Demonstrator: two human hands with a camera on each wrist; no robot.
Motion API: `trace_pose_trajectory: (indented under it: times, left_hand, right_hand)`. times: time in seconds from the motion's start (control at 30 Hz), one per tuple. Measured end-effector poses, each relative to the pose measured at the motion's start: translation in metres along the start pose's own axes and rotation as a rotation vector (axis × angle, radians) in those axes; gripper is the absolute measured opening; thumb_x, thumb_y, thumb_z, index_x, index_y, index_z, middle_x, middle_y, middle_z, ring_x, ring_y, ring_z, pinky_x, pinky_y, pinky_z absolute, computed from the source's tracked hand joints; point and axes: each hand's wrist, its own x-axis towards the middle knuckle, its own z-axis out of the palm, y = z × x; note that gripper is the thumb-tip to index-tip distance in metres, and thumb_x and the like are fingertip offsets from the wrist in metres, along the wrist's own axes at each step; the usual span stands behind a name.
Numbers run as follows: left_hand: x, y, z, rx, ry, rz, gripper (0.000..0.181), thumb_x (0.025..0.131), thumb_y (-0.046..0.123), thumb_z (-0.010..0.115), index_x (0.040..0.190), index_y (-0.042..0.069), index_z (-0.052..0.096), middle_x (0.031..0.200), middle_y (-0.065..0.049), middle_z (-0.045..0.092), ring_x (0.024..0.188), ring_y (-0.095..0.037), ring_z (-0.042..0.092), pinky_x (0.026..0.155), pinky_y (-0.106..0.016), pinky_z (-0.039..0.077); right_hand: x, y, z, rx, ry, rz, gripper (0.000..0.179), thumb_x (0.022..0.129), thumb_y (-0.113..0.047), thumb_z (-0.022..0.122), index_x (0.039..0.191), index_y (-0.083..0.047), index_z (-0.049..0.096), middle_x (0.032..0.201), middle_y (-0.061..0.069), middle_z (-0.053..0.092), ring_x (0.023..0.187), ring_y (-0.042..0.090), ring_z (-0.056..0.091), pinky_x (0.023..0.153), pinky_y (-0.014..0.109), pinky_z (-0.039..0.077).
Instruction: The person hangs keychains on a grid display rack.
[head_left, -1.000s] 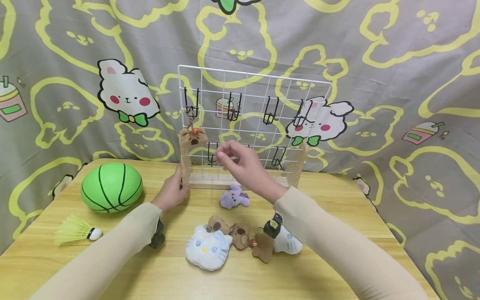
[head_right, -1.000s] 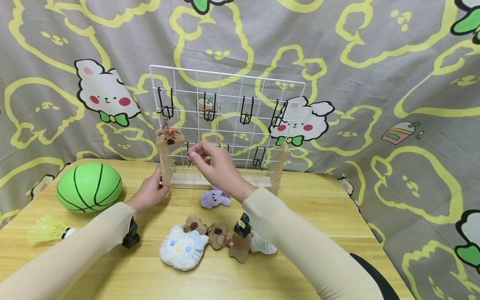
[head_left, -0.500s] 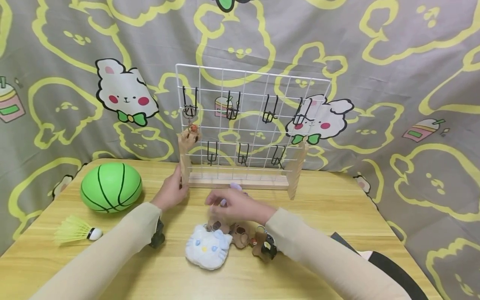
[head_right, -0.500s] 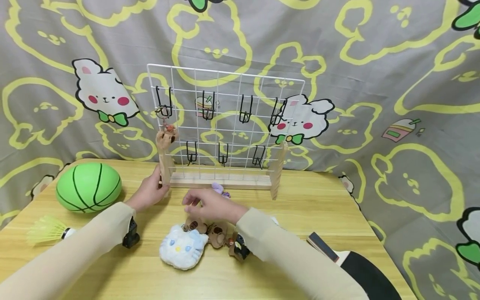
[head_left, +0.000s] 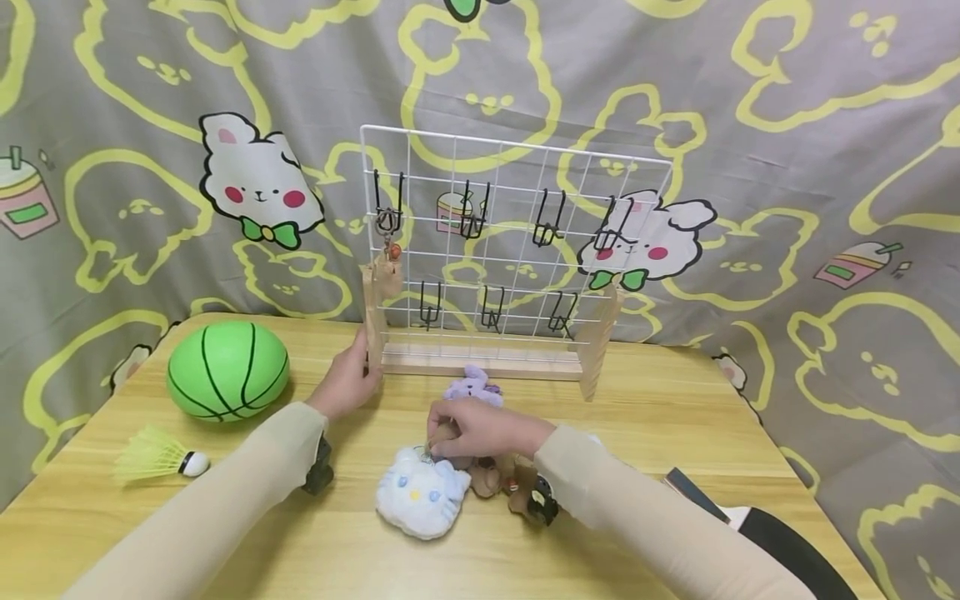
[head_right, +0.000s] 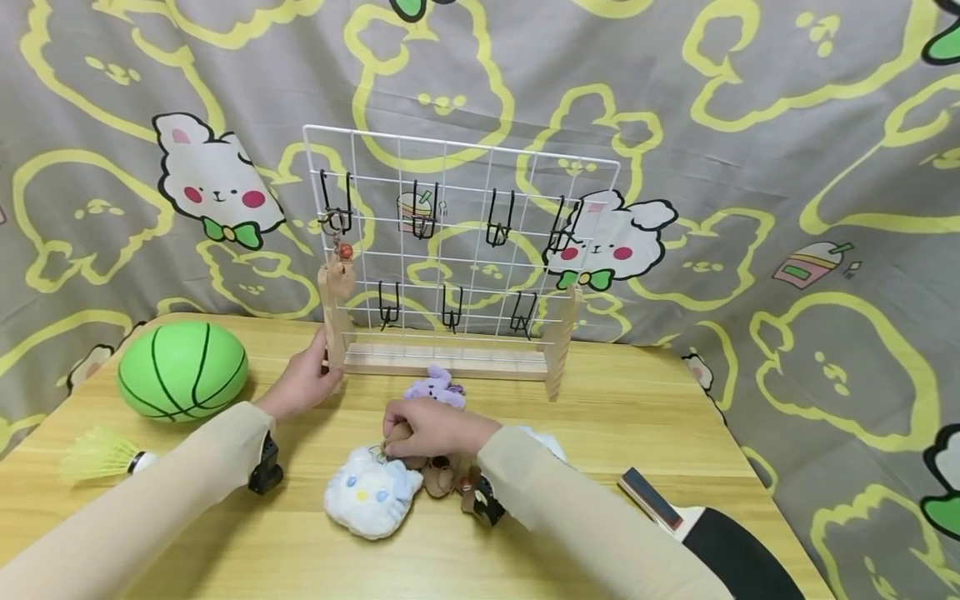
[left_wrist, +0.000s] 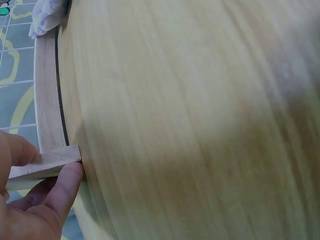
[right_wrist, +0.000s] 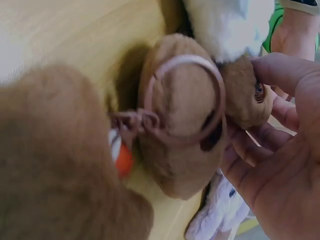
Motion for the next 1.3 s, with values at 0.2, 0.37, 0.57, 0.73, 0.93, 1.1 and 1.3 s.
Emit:
trace_pose_trajectory:
  times: [0.2,0.37,0.57,0.73,0.93,1.1,1.3]
  left_hand:
    - [0.001,-0.002,0.001,0.0,0.002,0.006,0.078,0.099,-0.006,0.051,0.164,-0.003,0.008,0.149,-0.045,0.046,0.126,-0.056,0.061,0.096,-0.058,0.06]
    - [0.001,-0.003,0.001,0.009,0.007,0.005,0.078,0.099,-0.007,0.051,0.164,-0.002,0.009,0.148,-0.044,0.047,0.126,-0.055,0.061,0.094,-0.058,0.061]
    - [0.001,-0.004,0.001,0.005,0.011,0.006,0.076,0.098,-0.007,0.052,0.163,-0.002,0.012,0.151,-0.042,0.046,0.129,-0.056,0.059,0.101,-0.061,0.057]
    - [0.002,-0.004,0.002,0.001,0.008,0.005,0.075,0.099,-0.007,0.052,0.163,-0.002,0.013,0.149,-0.043,0.047,0.127,-0.055,0.061,0.096,-0.059,0.06]
    - [0.002,-0.004,0.002,-0.002,0.013,0.017,0.075,0.099,-0.007,0.051,0.163,-0.002,0.012,0.15,-0.043,0.046,0.126,-0.056,0.061,0.094,-0.058,0.061]
    - [0.002,-0.004,0.001,-0.008,0.01,0.016,0.076,0.099,-0.007,0.051,0.163,-0.003,0.01,0.149,-0.045,0.046,0.125,-0.056,0.061,0.093,-0.058,0.061]
    - [0.002,-0.005,0.002,-0.008,0.006,0.007,0.077,0.1,-0.006,0.05,0.164,-0.003,0.008,0.15,-0.045,0.045,0.128,-0.056,0.06,0.097,-0.059,0.06]
  right_hand:
    - [-0.004,0.003,-0.006,-0.006,0.045,-0.009,0.019,0.093,-0.004,0.066,0.112,-0.005,0.066,0.107,0.007,0.069,0.089,0.004,0.053,0.085,0.019,0.052]
    - [-0.006,0.005,-0.008,0.026,0.035,-0.019,0.023,0.098,-0.003,0.057,0.114,0.0,0.073,0.109,0.01,0.073,0.085,0.001,0.054,0.079,0.018,0.052]
    - [-0.006,0.007,-0.005,0.063,0.051,0.037,0.026,0.102,-0.008,0.05,0.098,-0.005,0.076,0.101,0.006,0.074,0.087,0.003,0.054,0.08,0.02,0.05]
    - [-0.01,0.01,-0.003,0.139,0.047,0.091,0.03,0.108,-0.014,0.044,0.098,-0.006,0.071,0.097,0.003,0.074,0.081,0.004,0.056,0.076,0.02,0.05]
    - [-0.014,0.013,-0.007,0.183,-0.003,0.096,0.012,0.102,-0.016,0.065,0.095,-0.006,0.063,0.085,-0.003,0.062,0.068,0.005,0.052,0.065,0.018,0.047]
    - [-0.014,0.012,-0.01,0.164,-0.046,0.116,0.015,0.095,-0.008,0.068,0.108,-0.003,0.064,0.095,0.001,0.064,0.077,0.005,0.055,0.069,0.018,0.05]
    - [-0.015,0.01,-0.013,0.134,-0.055,0.143,0.027,0.094,-0.004,0.057,0.12,-0.001,0.066,0.088,-0.001,0.055,0.074,0.008,0.05,0.068,0.021,0.047]
